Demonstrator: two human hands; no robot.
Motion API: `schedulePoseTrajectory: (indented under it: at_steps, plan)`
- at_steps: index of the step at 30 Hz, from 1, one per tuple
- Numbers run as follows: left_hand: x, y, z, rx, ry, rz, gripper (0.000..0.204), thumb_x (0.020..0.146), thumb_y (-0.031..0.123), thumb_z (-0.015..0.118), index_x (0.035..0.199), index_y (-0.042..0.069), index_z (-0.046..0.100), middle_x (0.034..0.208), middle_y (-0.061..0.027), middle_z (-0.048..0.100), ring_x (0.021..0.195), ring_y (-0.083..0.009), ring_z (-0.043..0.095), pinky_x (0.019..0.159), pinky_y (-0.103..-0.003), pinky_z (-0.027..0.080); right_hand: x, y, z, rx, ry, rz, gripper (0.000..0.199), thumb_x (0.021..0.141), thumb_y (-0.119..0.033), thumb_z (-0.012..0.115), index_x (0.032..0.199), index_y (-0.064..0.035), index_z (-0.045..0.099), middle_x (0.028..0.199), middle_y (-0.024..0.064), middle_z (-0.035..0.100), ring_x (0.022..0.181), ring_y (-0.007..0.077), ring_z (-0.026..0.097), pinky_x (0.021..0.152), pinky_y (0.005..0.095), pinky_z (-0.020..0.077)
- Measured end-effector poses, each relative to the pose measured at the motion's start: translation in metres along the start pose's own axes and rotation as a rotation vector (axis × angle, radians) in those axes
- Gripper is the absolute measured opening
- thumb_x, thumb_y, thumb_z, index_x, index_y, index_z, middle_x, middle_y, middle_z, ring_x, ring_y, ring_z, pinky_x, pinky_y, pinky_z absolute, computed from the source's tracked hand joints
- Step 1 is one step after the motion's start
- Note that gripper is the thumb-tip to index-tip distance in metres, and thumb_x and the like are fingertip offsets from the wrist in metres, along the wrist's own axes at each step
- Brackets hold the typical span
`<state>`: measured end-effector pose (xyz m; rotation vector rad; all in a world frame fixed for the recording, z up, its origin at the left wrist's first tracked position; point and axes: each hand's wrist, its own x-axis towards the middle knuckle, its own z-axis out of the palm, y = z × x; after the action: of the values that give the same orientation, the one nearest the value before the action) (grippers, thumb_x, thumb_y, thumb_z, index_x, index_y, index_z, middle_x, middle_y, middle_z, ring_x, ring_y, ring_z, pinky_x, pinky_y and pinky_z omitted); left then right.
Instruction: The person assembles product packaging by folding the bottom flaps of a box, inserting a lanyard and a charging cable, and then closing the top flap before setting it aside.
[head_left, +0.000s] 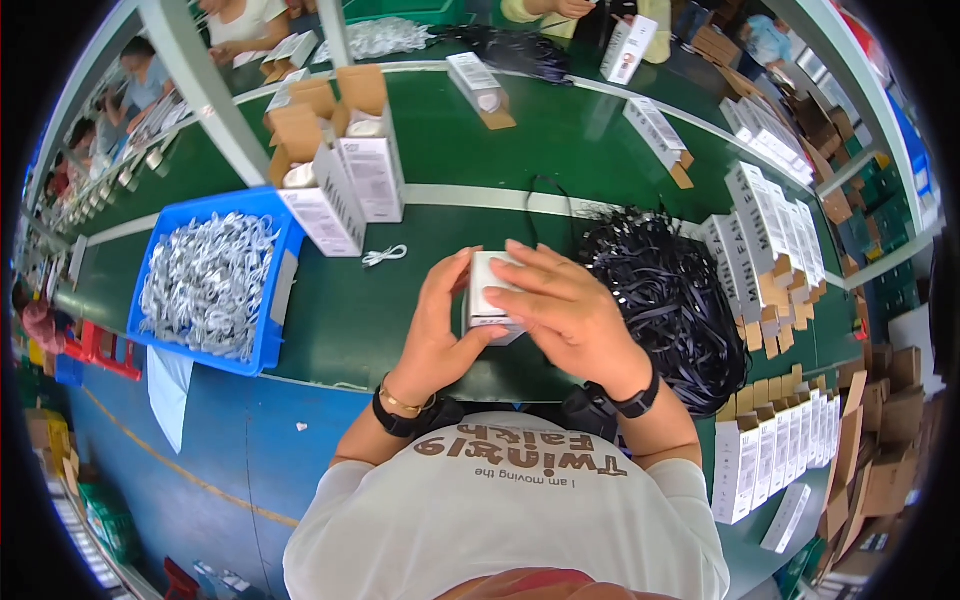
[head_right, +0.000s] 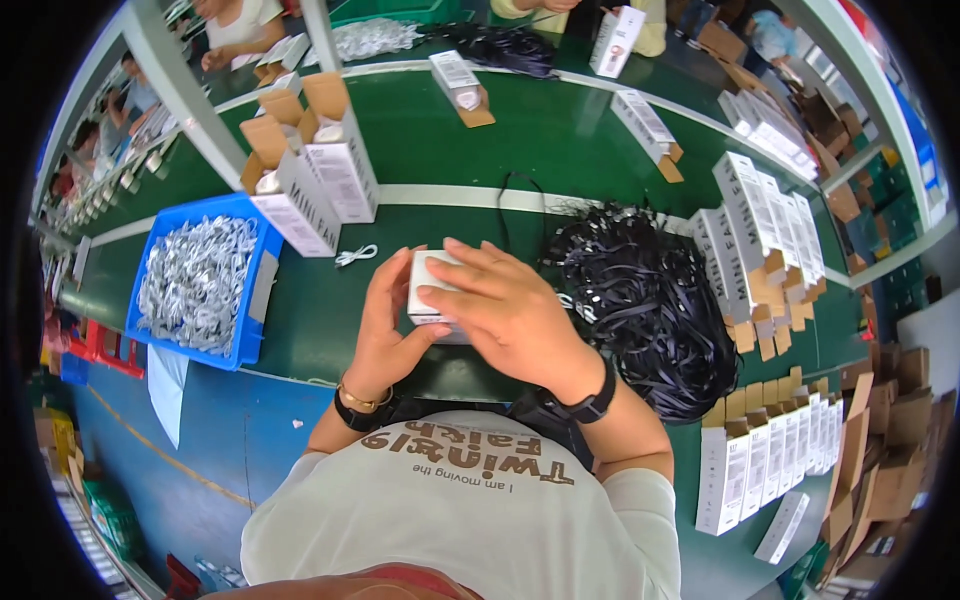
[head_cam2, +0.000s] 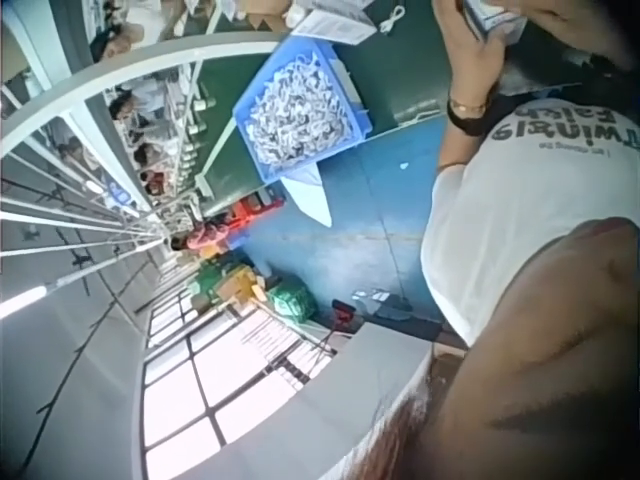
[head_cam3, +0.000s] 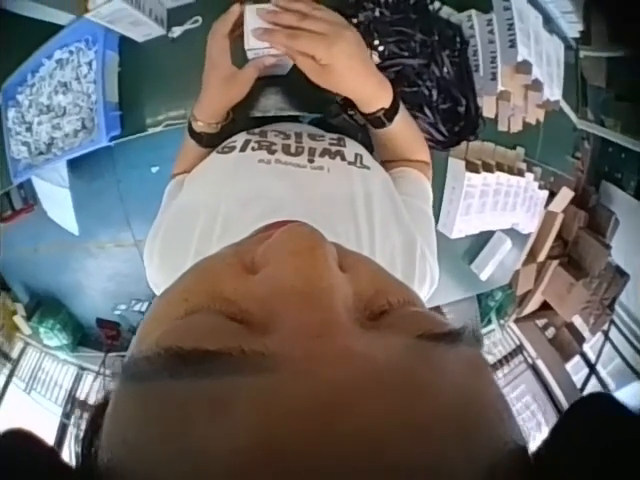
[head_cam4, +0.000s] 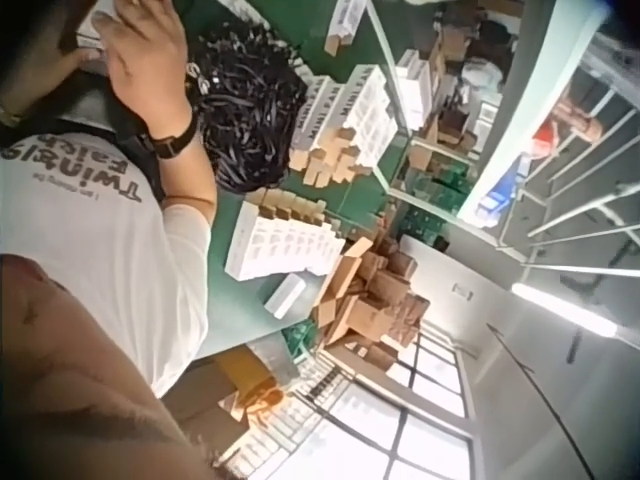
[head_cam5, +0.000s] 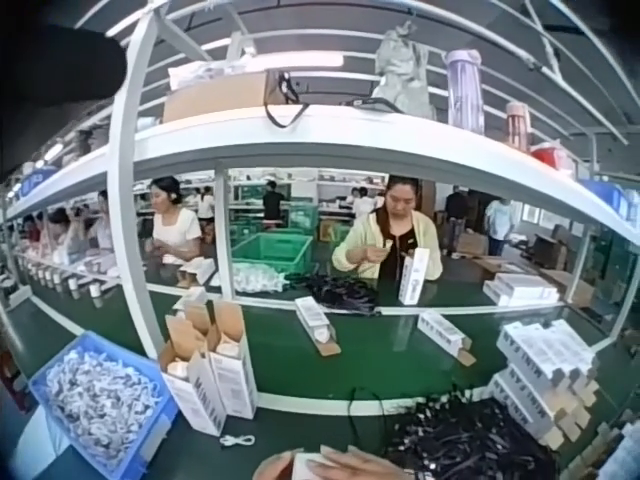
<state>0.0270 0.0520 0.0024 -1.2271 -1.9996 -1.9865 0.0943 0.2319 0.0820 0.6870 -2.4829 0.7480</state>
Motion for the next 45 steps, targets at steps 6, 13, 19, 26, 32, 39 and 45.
schedulePoseTrajectory:
  at_steps: [6, 13, 19, 26, 32, 39, 45]
  plan:
    - [-0.007, -0.023, 0.004, 0.109, -0.001, -0.048, 0.077, 0.079, 0.023, 0.072, 0.14, 0.003, 0.03, 0.139, -0.0166, 0.037, 0.125, -0.0306, 0.04, 0.104, -0.041, 0.033, -0.025, 0.001, 0.025, -0.092, 0.117, -0.04, 0.047, 0.078, -0.02, 0.068, 0.124, -0.0168, 0.056, 0.136, 0.004, 0.049, 0.131, 0.0315, 0.039, 0.105, 0.0532, 0.0307]
    - [0.017, 0.005, 0.013, -0.143, 0.106, -0.171, 0.078, 0.082, 0.019, 0.07, 0.143, 0.002, 0.023, 0.14, -0.016, 0.033, 0.125, -0.0272, 0.04, 0.103, -0.039, 0.035, -0.07, -0.008, 0.045, -0.062, 0.348, 0.108, 0.077, 0.074, -0.021, 0.073, 0.14, -0.0072, 0.035, 0.146, 0.0179, 0.03, 0.133, 0.0381, 0.031, 0.105, 0.0507, 0.0292]
    - [0.03, 0.062, 0.059, -0.38, -0.398, -0.173, 0.079, 0.08, 0.014, 0.071, 0.143, 0.004, 0.024, 0.14, -0.0137, 0.035, 0.126, -0.0276, 0.04, 0.102, -0.039, 0.037, -0.109, -0.005, 0.021, 0.044, 0.664, 0.445, 0.092, 0.069, -0.021, 0.079, 0.142, -0.0014, 0.025, 0.14, 0.0235, 0.031, 0.126, 0.0384, 0.036, 0.106, 0.0436, 0.0292]
    - [0.046, 0.064, 0.068, -0.091, -0.941, 0.114, 0.057, 0.08, 0.012, 0.068, 0.132, 0.003, 0.044, 0.129, -0.0125, 0.047, 0.121, -0.0282, 0.046, 0.098, -0.037, 0.04, -0.245, -0.079, -0.117, -0.461, 0.912, 0.827, 0.085, 0.07, 0.0, 0.075, 0.142, -0.0048, 0.031, 0.142, 0.0124, 0.034, 0.131, 0.0253, 0.036, 0.109, 0.0386, 0.0304]
    - [0.041, 0.045, 0.06, 0.112, -1.126, 0.097, 0.042, 0.084, 0.013, 0.064, 0.123, 0.002, 0.053, 0.116, -0.0137, 0.056, 0.11, -0.0294, 0.053, 0.092, -0.036, 0.043, -0.4, -0.15, -0.195, -1.206, 0.805, 1.218, 0.076, 0.065, 0.008, 0.067, 0.135, -0.0039, 0.041, 0.135, 0.0163, 0.045, 0.127, 0.0319, 0.042, 0.106, 0.0389, 0.0343]
    - [0.021, 0.041, 0.035, 0.259, -0.912, 0.063, 0.036, 0.086, 0.014, 0.062, 0.12, 0.002, 0.054, 0.108, -0.0133, 0.06, 0.1, -0.03, 0.057, 0.087, -0.037, 0.045, -0.566, -0.148, -0.219, -1.139, 0.39, 1.577, 0.062, 0.075, -0.001, 0.063, 0.134, -0.0062, 0.045, 0.135, 0.0159, 0.047, 0.126, 0.0326, 0.042, 0.103, 0.0399, 0.0366]
    - [0.012, 0.036, 0.004, 0.338, -0.851, 0.004, 0.034, 0.087, 0.014, 0.061, 0.119, 0.003, 0.055, 0.107, -0.0131, 0.06, 0.099, -0.0305, 0.057, 0.085, -0.038, 0.045, -0.448, -0.113, -0.231, -1.304, 0.337, 1.582, 0.045, 0.083, -0.005, 0.058, 0.128, -0.0097, 0.053, 0.131, 0.0148, 0.052, 0.122, 0.0322, 0.047, 0.1, 0.0397, 0.0387]
